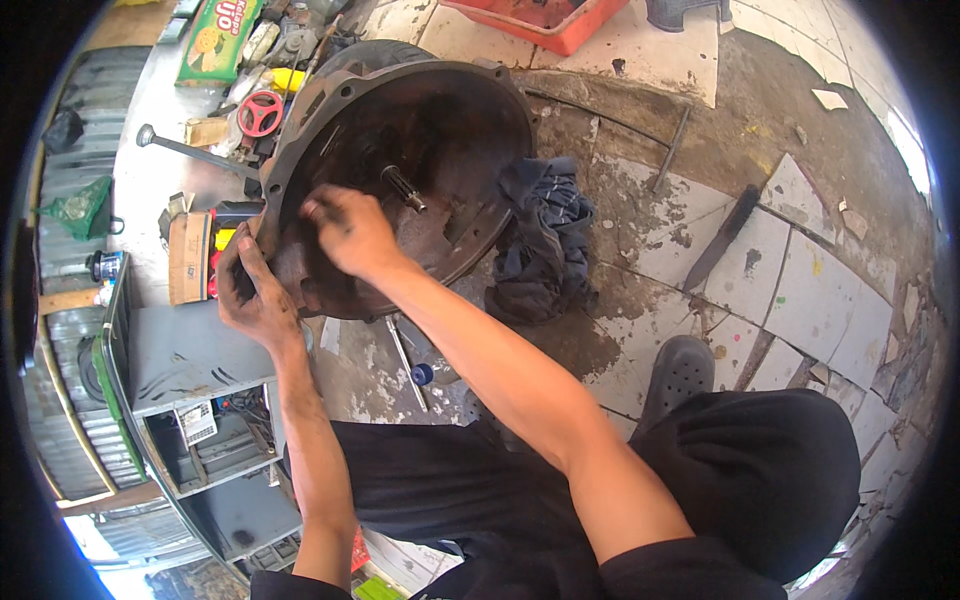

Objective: The person sits on the floor and works on a large, rusty engine casing. They use a metal tool to scrape and clean the interior surfaces of the casing, occasionally wiping it with a cloth. The person also picks up a plastic bottle and pours liquid into the casing before continuing to clean.

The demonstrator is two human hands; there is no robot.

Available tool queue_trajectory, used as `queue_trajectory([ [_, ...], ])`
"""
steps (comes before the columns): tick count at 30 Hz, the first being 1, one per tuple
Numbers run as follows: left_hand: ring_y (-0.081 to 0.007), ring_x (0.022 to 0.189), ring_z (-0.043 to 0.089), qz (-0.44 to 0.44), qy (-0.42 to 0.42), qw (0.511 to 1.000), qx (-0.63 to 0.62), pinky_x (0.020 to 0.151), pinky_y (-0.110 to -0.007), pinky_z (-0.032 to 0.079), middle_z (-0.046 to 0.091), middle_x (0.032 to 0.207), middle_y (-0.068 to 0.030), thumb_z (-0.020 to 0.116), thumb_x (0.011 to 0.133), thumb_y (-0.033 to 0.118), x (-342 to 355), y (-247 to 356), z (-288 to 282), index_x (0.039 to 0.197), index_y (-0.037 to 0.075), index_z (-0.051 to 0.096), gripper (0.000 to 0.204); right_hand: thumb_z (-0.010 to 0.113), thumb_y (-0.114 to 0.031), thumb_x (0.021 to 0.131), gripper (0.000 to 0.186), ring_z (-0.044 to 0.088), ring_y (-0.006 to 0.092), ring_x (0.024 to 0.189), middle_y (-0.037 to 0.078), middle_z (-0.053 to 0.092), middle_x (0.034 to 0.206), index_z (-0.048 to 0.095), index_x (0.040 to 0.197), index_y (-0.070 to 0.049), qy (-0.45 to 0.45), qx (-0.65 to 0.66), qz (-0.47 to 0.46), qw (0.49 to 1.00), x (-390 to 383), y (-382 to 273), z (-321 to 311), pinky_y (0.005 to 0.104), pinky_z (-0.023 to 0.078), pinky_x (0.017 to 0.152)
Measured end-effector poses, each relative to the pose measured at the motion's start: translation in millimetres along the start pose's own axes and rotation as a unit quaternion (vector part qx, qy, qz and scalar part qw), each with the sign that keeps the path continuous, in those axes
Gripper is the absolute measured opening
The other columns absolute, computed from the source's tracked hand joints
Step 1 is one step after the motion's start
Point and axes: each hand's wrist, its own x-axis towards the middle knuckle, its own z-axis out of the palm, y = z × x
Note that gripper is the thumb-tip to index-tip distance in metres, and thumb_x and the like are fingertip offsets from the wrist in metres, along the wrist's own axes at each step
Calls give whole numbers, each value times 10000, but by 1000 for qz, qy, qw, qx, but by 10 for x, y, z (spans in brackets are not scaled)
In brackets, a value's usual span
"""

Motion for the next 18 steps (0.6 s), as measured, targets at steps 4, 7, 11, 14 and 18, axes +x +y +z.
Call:
queue_trajectory([
  [4, -216, 946, 684, 13, 3, 1000, 11, 894, -352, 532, 721, 1022, -141, 623, 965, 81, 2, -30, -26, 1035, -39, 652, 143, 613, -188, 961, 183, 644, 197, 729, 92, 669, 769, 688, 958, -21, 55, 72, 200, 975, 67, -268, -120, 357, 510, 683],
  [7, -216, 946, 684, 7, -1, 1000, 6, 894, -353, 533, 722, 1020, -139, 624, 964, 78, 32, 63, 64, 1034, -37, 653, 138, 629, -188, 954, 172, 625, 148, 655, 65, 663, 741, 690, 960, -27, 100, -88, -86, 987, 64, 38, -1, 309, 487, 608],
  [11, -215, 945, 684, 3, 4, 1000, 10, 894, -351, 533, 721, 1027, -137, 624, 962, 75, -27, -17, -53, 1026, -37, 654, 132, 605, -158, 965, 162, 616, 103, 618, 38, 623, 687, 692, 929, -26, -63, 88, 228, 968, 200, -218, -315, 257, 444, 511],
  [14, -215, 952, 683, 11, 5, 1000, 8, 895, -350, 534, 718, 1034, -137, 624, 963, 76, 8, 25, -22, 1028, -36, 652, 132, 601, -115, 942, 146, 671, 304, 680, 190, 666, 755, 670, 950, 13, 100, -64, 8, 993, 235, -151, -227, 378, 500, 586],
  [18, -215, 952, 683, -1, -4, 1000, 3, 891, -348, 536, 717, 1033, -136, 625, 964, 81, 13, 30, 18, 1031, -34, 652, 135, 621, -78, 912, 114, 667, 394, 783, 241, 661, 831, 657, 974, 11, 28, -112, -53, 992, -17, -17, 33, 406, 511, 676],
])
